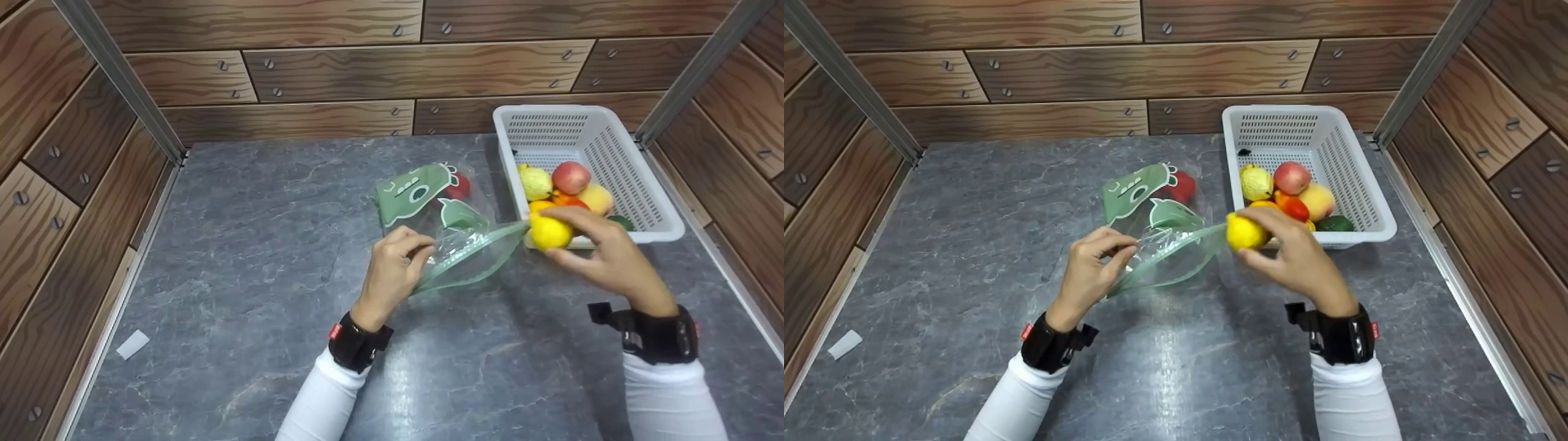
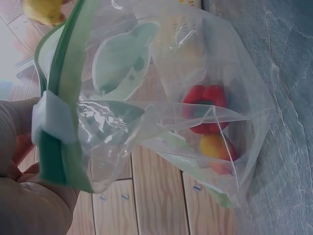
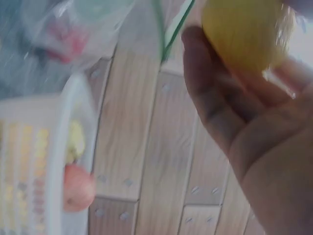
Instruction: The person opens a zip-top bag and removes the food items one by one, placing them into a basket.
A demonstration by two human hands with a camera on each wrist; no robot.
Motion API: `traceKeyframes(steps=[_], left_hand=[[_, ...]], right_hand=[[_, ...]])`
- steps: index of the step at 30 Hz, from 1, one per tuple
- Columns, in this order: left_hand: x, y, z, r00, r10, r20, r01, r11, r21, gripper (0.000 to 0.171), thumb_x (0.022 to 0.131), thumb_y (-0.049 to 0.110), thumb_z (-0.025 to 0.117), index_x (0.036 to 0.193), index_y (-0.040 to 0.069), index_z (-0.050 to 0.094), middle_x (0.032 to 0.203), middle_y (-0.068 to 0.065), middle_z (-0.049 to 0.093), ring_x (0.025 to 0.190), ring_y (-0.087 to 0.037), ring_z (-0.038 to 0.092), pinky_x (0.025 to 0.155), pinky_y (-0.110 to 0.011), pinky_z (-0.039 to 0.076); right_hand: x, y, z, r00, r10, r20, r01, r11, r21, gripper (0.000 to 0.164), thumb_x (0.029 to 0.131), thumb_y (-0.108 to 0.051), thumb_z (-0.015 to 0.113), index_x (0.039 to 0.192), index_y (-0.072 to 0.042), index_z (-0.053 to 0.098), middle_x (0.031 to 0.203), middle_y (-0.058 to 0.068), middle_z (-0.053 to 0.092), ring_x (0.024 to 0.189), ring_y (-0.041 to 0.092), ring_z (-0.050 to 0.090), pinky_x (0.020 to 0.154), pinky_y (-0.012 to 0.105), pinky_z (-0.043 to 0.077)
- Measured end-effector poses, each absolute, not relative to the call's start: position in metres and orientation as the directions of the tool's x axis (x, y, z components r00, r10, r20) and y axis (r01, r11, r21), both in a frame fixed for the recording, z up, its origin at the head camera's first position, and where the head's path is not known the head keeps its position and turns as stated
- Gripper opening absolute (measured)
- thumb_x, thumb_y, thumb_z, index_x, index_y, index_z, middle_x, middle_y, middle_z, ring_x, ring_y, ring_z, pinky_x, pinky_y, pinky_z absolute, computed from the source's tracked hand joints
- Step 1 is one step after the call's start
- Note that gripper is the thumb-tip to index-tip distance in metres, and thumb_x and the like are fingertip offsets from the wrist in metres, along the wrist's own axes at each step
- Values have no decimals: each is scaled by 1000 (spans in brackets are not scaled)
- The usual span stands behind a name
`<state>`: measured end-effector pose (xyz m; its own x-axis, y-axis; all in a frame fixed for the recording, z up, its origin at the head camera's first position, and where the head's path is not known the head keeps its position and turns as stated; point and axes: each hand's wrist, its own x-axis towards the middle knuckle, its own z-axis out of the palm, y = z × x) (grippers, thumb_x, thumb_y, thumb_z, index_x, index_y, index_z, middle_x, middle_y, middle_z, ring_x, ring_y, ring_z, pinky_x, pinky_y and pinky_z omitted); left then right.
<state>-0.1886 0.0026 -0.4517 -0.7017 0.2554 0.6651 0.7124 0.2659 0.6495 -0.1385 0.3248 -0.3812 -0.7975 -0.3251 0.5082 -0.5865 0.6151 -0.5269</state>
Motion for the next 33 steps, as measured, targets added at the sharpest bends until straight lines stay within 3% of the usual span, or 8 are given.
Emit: traceKeyframes(steps=[6, 10, 13, 20, 28, 31, 33], left_hand=[[-189, 4, -452, -704, 255, 662, 710, 262, 654, 7, 88, 1, 78, 95, 0, 78, 84, -8, 69, 72, -18, 65, 66, -26, 57], [-189, 4, -452, -706, 260, 658, 708, 258, 658, 7, 88, 1, 78, 95, -1, 78, 84, -9, 69, 73, -18, 66, 67, -24, 56], [-188, 3, -451, -710, 262, 654, 704, 255, 662, 8, 88, 1, 78, 95, -1, 78, 84, -9, 69, 73, -18, 66, 67, -23, 56], [-189, 3, -453, -706, 259, 660, 709, 245, 662, 7, 88, 0, 77, 96, -1, 78, 84, -8, 69, 72, -18, 66, 67, -23, 57], [-189, 3, -453, -707, 261, 658, 708, 262, 656, 6, 90, 2, 77, 95, 0, 79, 84, -8, 68, 74, -16, 66, 68, -23, 56], [-189, 3, -452, -711, 261, 653, 703, 256, 663, 6, 90, 2, 77, 95, 0, 79, 85, -8, 69, 74, -17, 66, 68, -23, 57], [-188, 3, -452, -713, 262, 650, 701, 251, 667, 7, 90, 2, 77, 96, 0, 79, 85, -8, 69, 74, -18, 66, 68, -23, 57]], right_hand=[[-160, 348, -398, -874, -34, 485, -356, 723, -592, 52, 80, 7, 79, 130, 5, 65, 126, 27, 62, 95, -1, 51, 77, 3, 45], [-174, 363, -412, -904, 40, 425, -240, 775, -585, 51, 83, 2, 78, 132, 6, 63, 126, 30, 58, 96, 13, 50, 75, 1, 39], [-182, 371, -422, -919, 52, 390, -189, 811, -554, 52, 84, 0, 78, 133, 6, 62, 127, 31, 57, 97, 28, 52, 76, 9, 37], [-193, 381, -434, -941, 52, 334, -138, 842, -521, 53, 85, -4, 76, 134, 9, 59, 128, 37, 56, 102, 45, 52, 82, 47, 40], [-190, 380, -434, -939, 36, 342, -154, 843, -514, 49, 84, -3, 74, 128, 12, 60, 124, 38, 57, 108, 48, 53, 89, 57, 40], [-185, 372, -430, -914, 41, 404, -183, 847, -499, 46, 82, -1, 73, 125, 12, 62, 124, 37, 58, 116, 51, 52, 99, 64, 39], [-179, 362, -424, -877, 32, 479, -232, 845, -481, 42, 82, 1, 73, 121, 11, 64, 123, 34, 60, 118, 49, 53, 105, 58, 40]])
